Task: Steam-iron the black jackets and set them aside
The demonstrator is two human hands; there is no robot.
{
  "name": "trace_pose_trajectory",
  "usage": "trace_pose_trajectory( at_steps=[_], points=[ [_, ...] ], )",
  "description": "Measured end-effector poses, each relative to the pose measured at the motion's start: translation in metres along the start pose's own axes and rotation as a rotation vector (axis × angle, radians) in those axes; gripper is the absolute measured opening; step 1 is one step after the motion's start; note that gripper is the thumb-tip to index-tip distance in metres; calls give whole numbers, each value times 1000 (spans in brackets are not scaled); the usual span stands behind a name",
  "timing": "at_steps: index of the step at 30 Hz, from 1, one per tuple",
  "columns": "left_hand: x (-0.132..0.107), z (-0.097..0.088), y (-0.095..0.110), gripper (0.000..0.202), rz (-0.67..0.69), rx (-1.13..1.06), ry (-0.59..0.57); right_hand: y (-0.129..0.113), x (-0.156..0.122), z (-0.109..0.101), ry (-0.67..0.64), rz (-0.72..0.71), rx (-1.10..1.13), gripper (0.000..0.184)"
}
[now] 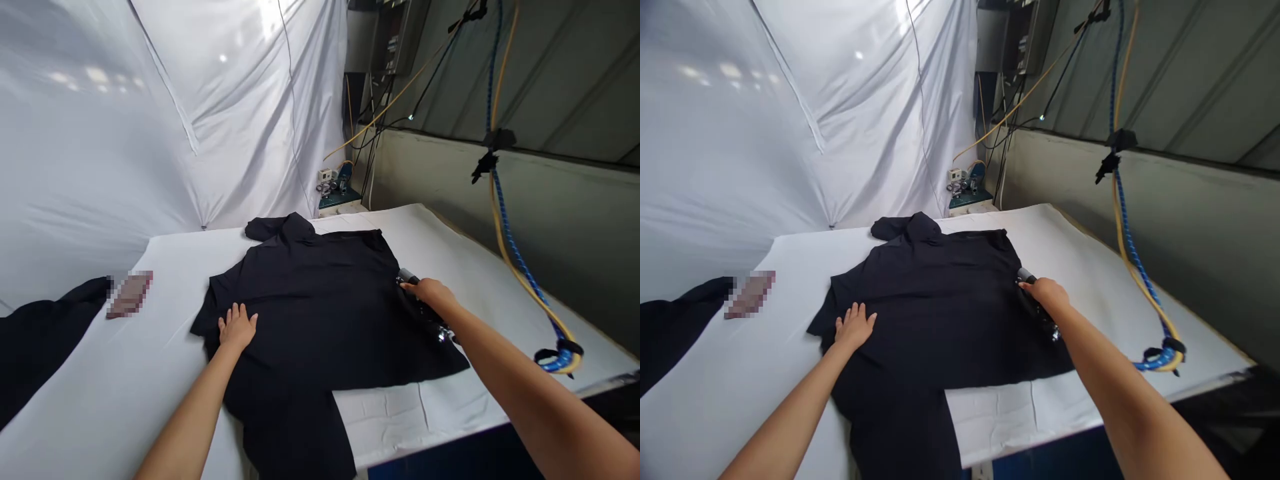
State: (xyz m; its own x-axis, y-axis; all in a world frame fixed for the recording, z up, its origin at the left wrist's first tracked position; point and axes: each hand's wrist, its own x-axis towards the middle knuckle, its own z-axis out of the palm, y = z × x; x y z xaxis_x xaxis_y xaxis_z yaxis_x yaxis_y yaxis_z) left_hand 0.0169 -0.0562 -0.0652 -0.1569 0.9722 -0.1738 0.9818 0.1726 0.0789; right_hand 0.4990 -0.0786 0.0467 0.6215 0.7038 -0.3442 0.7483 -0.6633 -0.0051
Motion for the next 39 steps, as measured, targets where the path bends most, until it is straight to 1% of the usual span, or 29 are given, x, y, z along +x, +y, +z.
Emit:
trace_pose_trajectory(
  at_steps=[1, 4, 6, 8, 10, 12, 16, 19, 22, 24, 26, 28, 30, 31, 32, 33, 34, 35, 36, 37, 38, 39],
  points=[
    [-2, 1, 0, 59, -12, -12, -15, 4, -6, 1, -2, -19, -17, 70],
    [-12, 0, 6, 62, -38, -51, 23, 13, -26, 7, -9, -112, -75, 70],
    [-23, -2, 15, 60, 37, -104, 5, 20, -34, 12, -33, -153, -81, 70],
    [-36, 0, 25, 55, 169, -136, -67, 30, -33, 14, -37, -135, -51, 70],
    [-45, 5, 32, 54, 238, -124, -124, 42, -26, 12, -9, -78, -8, 71],
    [-48, 10, 35, 54, 236, -97, -132, 55, -15, 7, 29, -21, 23, 71],
    [-38, 16, 37, 56, 213, -65, -122, 76, 9, -2, 102, 57, 64, 74],
    [-29, 16, 39, 58, 207, -48, -112, 82, 25, -3, 175, 78, 98, 75],
    [-19, 13, 43, 58, 189, -43, -117, 78, 40, 0, 244, 63, 119, 69],
    [-12, 8, 48, 59, 171, -49, -140, 67, 44, 3, 325, 37, 105, 60],
    [-4, 3, 53, 59, 146, -60, -171, 50, 37, 9, 407, -8, 64, 47],
    [3, -1, 58, 59, 117, -77, -197, 26, 19, 20, 468, -94, 19, 41],
    [6, -5, 61, 58, 102, -98, -207, -4, -11, 38, 498, -234, -13, 44],
    [5, -6, 61, 57, 107, -110, -208, -20, -28, 49, 486, -312, -22, 48],
    [3, -7, 60, 57, 122, -124, -209, -37, -46, 61, 441, -408, -38, 50],
    [-1, -9, 58, 57, 145, -140, -210, -54, -64, 74, 344, -529, -63, 50],
    [-6, -11, 55, 58, 178, -161, -213, -71, -81, 87, 220, -635, -70, 51],
    [-12, -14, 50, 59, 224, -187, -217, -86, -97, 100, 94, -702, -66, 55],
    [-19, -18, 43, 61, 290, -216, -231, -101, -109, 112, -13, -727, -72, 59],
    [-27, -23, 36, 63, 378, -243, -264, -114, -120, 122, -77, -721, -77, 64],
    [-35, -28, 28, 64, 489, -262, -328, -125, -127, 130, -106, -693, -86, 68],
    [-43, -33, 20, 66, 611, -270, -422, -134, -133, 137, -105, -651, -97, 72]
  ],
)
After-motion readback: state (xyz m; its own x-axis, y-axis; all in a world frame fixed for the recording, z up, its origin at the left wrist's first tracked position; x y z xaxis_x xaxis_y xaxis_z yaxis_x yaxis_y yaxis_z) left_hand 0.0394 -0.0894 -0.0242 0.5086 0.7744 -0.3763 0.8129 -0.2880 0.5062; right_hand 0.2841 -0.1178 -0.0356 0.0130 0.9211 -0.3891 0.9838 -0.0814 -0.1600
